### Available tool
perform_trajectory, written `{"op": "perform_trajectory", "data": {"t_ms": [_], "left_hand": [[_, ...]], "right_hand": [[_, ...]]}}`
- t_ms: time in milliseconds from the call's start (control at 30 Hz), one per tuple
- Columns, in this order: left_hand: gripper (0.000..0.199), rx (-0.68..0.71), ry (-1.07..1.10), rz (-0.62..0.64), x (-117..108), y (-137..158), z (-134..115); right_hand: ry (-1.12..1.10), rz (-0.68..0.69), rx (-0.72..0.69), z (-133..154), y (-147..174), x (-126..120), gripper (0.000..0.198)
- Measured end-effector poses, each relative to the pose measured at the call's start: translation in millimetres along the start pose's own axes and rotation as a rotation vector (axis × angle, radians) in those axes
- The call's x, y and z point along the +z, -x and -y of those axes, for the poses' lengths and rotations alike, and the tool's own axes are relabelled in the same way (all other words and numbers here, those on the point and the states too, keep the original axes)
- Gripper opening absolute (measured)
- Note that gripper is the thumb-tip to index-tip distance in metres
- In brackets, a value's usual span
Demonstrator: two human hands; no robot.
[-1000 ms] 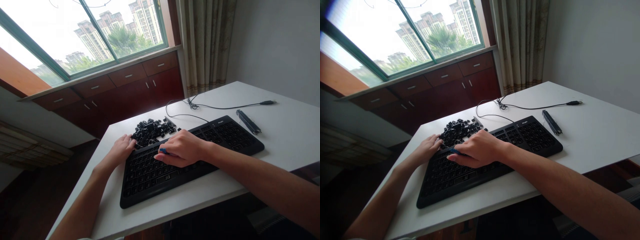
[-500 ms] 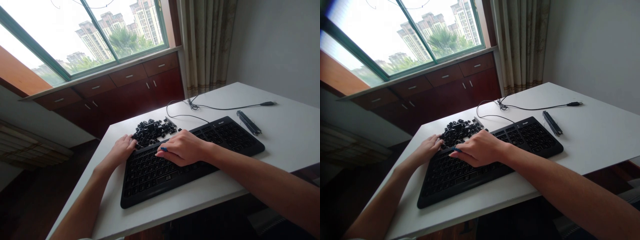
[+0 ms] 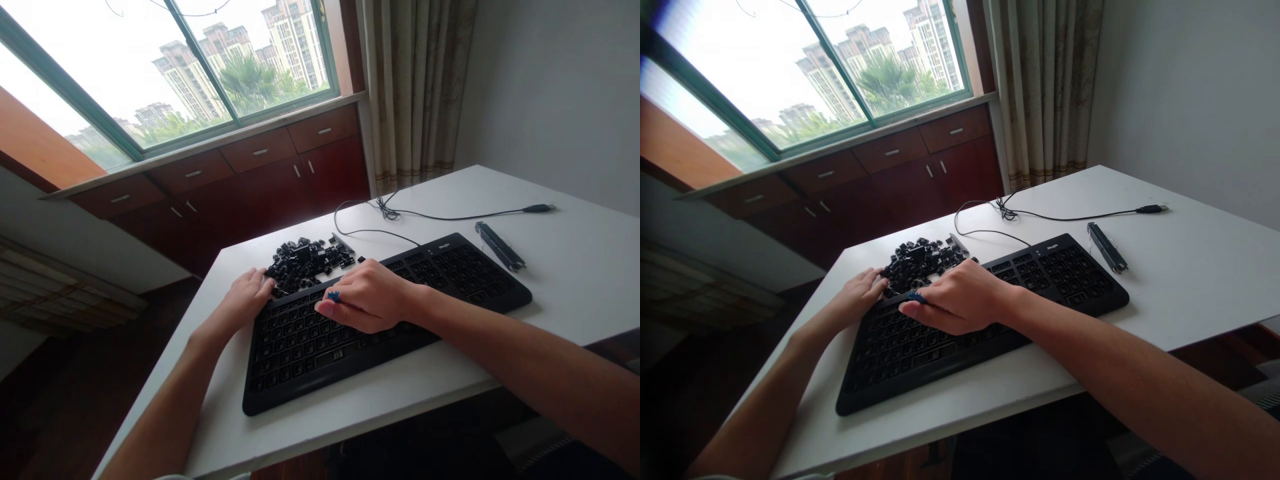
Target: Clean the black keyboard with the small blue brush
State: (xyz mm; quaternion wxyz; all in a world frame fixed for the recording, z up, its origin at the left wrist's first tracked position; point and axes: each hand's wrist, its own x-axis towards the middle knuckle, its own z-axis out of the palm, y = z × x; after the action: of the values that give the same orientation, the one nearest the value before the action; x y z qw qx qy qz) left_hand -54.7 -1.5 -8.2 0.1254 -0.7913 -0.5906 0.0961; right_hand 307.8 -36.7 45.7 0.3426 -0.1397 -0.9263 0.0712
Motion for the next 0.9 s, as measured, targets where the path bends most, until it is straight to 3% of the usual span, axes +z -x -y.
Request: {"op": "perform_trajectory", "data": {"t_ms": [900], "left_hand": [[0.044, 0.049, -0.011, -0.006, -1.1, 0.2, -1.2]], "right_hand": [[0.09, -0.047, -0.003, 0.4, -0.6, 0.8, 0.049]]}}
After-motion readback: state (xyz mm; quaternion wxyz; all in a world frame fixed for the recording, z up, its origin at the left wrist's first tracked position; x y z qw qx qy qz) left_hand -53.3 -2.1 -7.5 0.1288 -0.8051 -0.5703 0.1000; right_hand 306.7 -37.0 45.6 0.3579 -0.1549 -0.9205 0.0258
